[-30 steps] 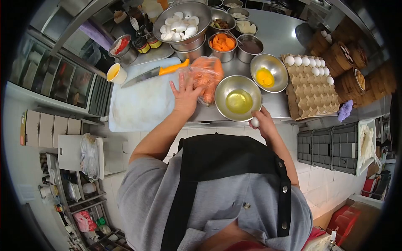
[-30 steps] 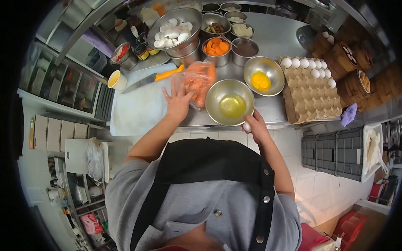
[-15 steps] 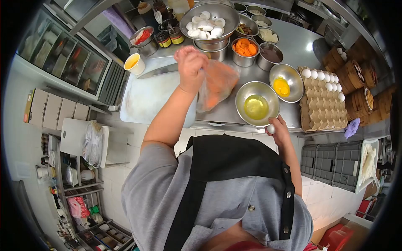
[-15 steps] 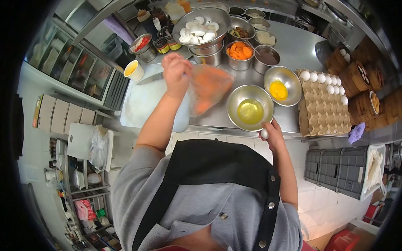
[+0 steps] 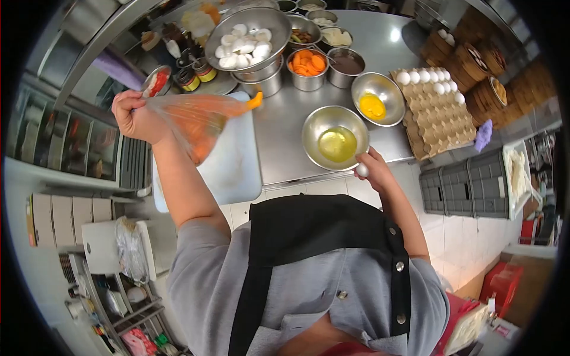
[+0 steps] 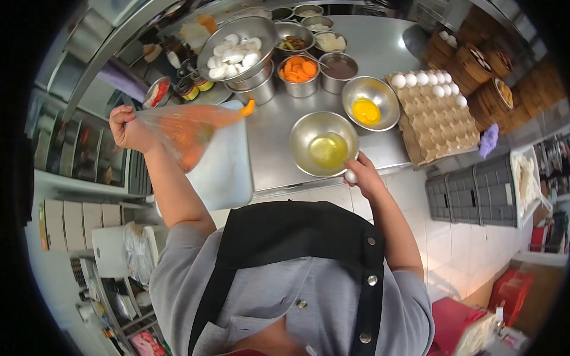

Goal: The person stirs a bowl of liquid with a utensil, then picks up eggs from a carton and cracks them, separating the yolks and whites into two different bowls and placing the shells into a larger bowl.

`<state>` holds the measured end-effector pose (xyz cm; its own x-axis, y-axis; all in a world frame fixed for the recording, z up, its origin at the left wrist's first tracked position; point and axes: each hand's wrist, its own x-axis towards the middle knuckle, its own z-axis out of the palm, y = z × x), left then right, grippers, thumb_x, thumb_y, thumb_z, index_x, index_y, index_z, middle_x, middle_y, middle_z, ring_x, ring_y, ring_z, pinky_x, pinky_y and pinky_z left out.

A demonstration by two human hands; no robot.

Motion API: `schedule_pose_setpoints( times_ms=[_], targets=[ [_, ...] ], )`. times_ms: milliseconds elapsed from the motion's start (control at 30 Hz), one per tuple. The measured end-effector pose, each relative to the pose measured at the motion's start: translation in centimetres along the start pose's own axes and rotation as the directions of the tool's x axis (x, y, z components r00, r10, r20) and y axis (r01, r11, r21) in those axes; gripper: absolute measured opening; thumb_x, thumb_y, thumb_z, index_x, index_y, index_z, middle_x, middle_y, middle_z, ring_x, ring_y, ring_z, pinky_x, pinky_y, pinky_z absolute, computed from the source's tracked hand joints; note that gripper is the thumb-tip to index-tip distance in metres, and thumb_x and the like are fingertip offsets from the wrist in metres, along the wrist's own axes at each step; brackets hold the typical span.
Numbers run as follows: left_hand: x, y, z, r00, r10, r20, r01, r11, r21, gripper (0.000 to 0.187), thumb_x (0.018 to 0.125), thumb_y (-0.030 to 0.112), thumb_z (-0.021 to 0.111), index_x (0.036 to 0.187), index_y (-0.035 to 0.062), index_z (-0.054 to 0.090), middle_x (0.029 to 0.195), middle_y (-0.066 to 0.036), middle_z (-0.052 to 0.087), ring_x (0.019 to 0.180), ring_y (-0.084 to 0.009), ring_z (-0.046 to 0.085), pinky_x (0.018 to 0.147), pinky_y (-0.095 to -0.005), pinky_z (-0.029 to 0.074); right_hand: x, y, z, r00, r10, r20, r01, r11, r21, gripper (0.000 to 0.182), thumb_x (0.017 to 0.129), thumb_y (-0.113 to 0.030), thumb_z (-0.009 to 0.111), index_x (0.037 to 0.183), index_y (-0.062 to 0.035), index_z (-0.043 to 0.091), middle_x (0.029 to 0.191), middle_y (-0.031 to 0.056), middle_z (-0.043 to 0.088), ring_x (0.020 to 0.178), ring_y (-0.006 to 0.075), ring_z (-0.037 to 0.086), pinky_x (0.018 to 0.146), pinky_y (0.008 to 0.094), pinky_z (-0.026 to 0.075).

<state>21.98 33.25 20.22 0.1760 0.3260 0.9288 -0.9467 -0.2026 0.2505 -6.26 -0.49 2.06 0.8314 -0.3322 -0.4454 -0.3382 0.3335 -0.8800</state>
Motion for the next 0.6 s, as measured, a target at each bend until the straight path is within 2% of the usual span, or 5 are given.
schedule_pose_setpoints(
  times_ms=[300,367,500,567,600],
  targets=[
    [-7.2,-7.2,-4.4,0.994,0.096,0.059,-0.111,0.932,0.345,0.016,0.058,-0.006,0.054,0.058,0.0079,0.047,0.074,-0.004,0.058,0.079,-0.0218,0.051,0.077,-0.032,0.038,2.8,-0.7,3.5,0.997,0.053,0.048,-0.053,0.999,-0.003,0.04,0.081,-0.02,0.057,0.114,-0.0008,0.047,0.08,0.0098,0.06,0.054,0.0112,0.055,0.039,0.0231,0.038],
    [-9.4,-6.6,-6.6,0.979,0.006,0.202,-0.145,0.719,0.68,0.013,0.06,-0.003,0.058,0.06,0.0066,0.05,0.08,-0.005,0.059,0.085,-0.0239,0.051,0.082,-0.0348,0.035,3.6,-0.7,4.7,0.998,0.039,0.05,-0.038,0.999,-0.006,0.04,0.081,-0.024,0.058,0.112,-0.0018,0.049,0.078,0.0078,0.06,0.055,0.0097,0.055,0.04,0.0224,0.038],
    [-13.1,-3.1,-10.4,0.902,-0.16,0.4,-0.184,0.697,0.693,0.01,0.065,0.0,0.061,0.063,0.006,0.053,0.089,-0.004,0.06,0.094,-0.0253,0.049,0.084,-0.0413,0.032,5.2,-1.4,4.5,0.991,0.089,0.105,-0.076,0.99,-0.118,0.042,0.081,-0.029,0.057,0.115,-0.0038,0.05,0.075,0.0054,0.061,0.055,0.0091,0.056,0.041,0.0211,0.037],
    [-14.0,-1.1,-11.8,0.646,-0.526,0.554,-0.292,0.5,0.815,0.015,0.068,0.004,0.063,0.08,0.0112,0.059,0.114,-0.006,0.053,0.111,-0.0271,0.041,0.091,-0.0493,0.027,5.5,-1.9,3.7,0.979,0.13,0.157,-0.086,0.962,-0.259,0.045,0.082,-0.038,0.056,0.114,-0.0052,0.05,0.075,0.0044,0.062,0.056,0.0084,0.056,0.041,0.0197,0.036],
    [-14.0,0.1,-12.5,0.645,-0.527,0.553,-0.292,0.499,0.816,0.015,0.068,0.004,0.063,0.08,0.0112,0.059,0.114,-0.006,0.053,0.111,-0.0271,0.041,0.091,-0.0493,0.027,5.0,-2.5,3.2,0.979,0.131,0.158,-0.088,0.962,-0.259,0.045,0.082,-0.038,0.056,0.114,-0.0052,0.05,0.075,0.0044,0.062,0.056,0.0084,0.056,0.041,0.0197,0.036]
  ],
)
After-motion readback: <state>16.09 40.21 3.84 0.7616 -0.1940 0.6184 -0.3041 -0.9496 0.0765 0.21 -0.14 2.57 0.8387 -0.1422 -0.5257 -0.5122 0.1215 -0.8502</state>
